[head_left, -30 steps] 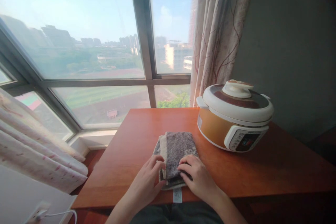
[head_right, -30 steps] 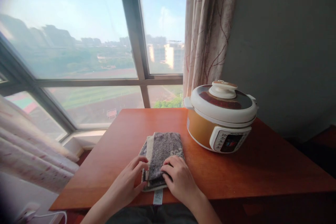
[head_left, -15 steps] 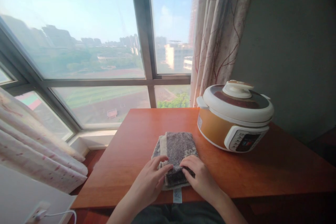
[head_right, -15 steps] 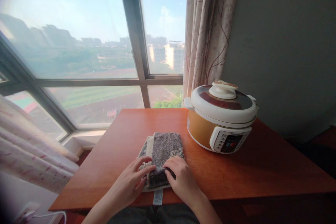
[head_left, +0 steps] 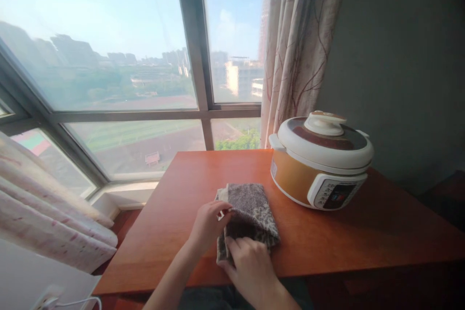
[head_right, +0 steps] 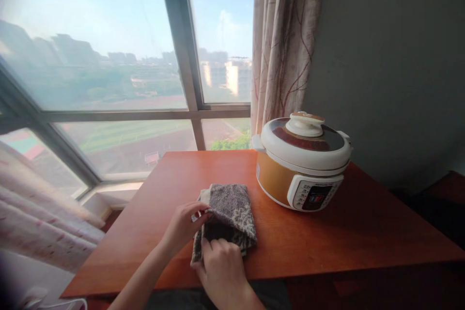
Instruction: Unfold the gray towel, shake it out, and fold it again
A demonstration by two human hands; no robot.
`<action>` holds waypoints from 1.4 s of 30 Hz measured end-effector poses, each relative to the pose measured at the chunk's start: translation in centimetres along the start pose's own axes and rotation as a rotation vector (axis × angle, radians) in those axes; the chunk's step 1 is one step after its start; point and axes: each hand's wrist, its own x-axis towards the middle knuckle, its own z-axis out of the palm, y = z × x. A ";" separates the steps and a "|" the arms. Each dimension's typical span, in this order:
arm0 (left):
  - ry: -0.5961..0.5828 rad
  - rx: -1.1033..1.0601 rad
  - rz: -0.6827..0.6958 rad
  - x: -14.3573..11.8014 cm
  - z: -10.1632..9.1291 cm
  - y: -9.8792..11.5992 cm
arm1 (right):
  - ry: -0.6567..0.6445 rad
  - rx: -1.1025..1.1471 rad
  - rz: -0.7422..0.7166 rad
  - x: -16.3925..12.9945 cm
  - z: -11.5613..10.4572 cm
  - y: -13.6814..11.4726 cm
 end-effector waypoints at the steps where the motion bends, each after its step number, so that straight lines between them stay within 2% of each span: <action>1: 0.023 -0.019 0.008 0.4 0.0 0.0 | -0.009 -0.033 0.019 0.1 0.2 -0.2; 5: 0.119 -0.092 0.045 1.9 -0.6 -0.2 | 0.027 -0.113 0.022 0.1 0.3 0.6; 8: 0.212 -0.174 0.003 3.2 -1.9 -0.3 | 0.176 -0.013 0.008 -0.3 -1.3 2.6; 11: 0.334 -0.264 -0.056 4.7 -3.8 0.0 | 0.384 0.123 0.000 -0.5 -4.9 4.8; 14: 0.417 -0.285 -0.040 6.0 -6.2 1.0 | 0.556 0.132 0.007 -0.1 -9.7 6.6; 17: 0.496 -0.253 -0.026 6.9 -8.8 2.3 | 0.688 0.139 0.078 1.1 -14.0 8.1; 21: 0.655 -0.214 -0.024 8.1 -12.2 3.3 | 0.750 0.291 0.193 3.8 -17.8 10.1; 24: 0.717 -0.202 0.017 9.0 -14.6 2.8 | 0.809 0.368 0.187 6.3 -19.6 11.3; 27: 0.718 -0.174 0.032 9.6 -16.5 2.2 | 0.839 0.279 0.110 8.6 -21.2 11.3; 31: 0.743 -0.113 0.005 9.6 -18.5 2.4 | 0.867 0.002 0.024 10.7 -23.1 9.9; 34: 0.735 -0.055 -0.012 9.4 -19.7 2.8 | 0.850 -0.232 0.011 11.4 -24.0 9.0; 37: 0.700 0.028 -0.052 9.1 -20.4 3.0 | 0.785 -0.396 0.057 11.6 -24.0 8.7; 39: 0.672 0.020 -0.088 8.9 -20.5 2.8 | 0.741 -0.423 0.071 11.7 -23.7 8.8; 42: 0.634 -0.115 -0.126 8.8 -20.1 2.3 | 0.719 -0.382 0.051 11.8 -23.2 9.2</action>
